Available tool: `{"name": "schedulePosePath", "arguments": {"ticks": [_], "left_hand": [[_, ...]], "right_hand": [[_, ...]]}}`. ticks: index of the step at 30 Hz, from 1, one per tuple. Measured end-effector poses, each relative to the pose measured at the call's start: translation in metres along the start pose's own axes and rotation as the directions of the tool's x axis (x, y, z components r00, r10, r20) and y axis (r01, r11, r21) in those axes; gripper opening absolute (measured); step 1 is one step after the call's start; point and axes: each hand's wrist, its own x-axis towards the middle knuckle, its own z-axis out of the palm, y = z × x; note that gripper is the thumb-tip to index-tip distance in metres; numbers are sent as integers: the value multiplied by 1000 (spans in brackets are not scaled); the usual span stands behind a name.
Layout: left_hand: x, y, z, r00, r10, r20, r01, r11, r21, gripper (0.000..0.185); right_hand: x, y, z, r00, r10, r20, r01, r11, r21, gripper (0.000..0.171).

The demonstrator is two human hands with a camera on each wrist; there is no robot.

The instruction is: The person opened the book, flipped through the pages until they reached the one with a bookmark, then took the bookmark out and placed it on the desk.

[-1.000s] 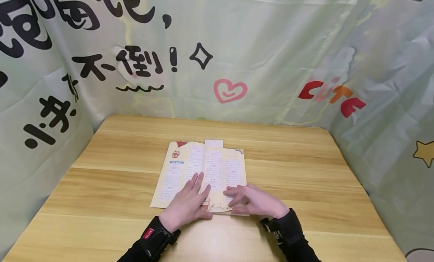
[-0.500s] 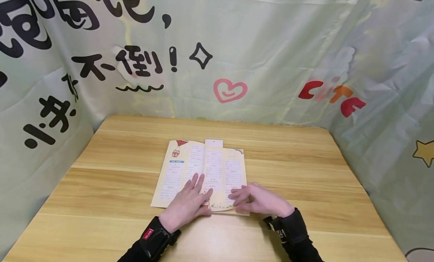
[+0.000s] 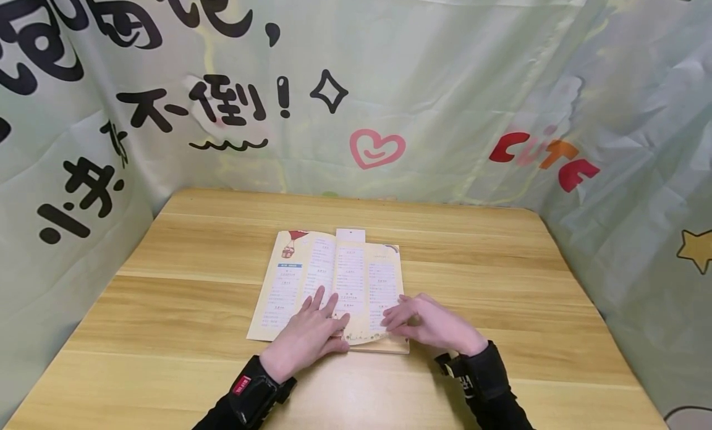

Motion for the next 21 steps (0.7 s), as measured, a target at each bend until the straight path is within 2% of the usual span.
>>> {"name": "schedulePosePath", "arguments": {"ticks": [5,9,15,21], "left_hand": [[0,2,0,1000,15,-16,-14,1000,13,58],[0,3,0,1000,14,-19,-13,999,46,60],[0,4,1,999,19,-32,-17,996,82,55],[1,3,2,999,28,-45,-23,994,111,51]], "right_hand": [[1,0,0,992,-94,-83,92,996,-21,18],[1,-1,1,968,-178,-176,164,982,-88,17],[2,-2,2,917,-214,-337,146,965,-216,22],[4,-1,4,881,-259,-396,211,964,-161,20]]}}
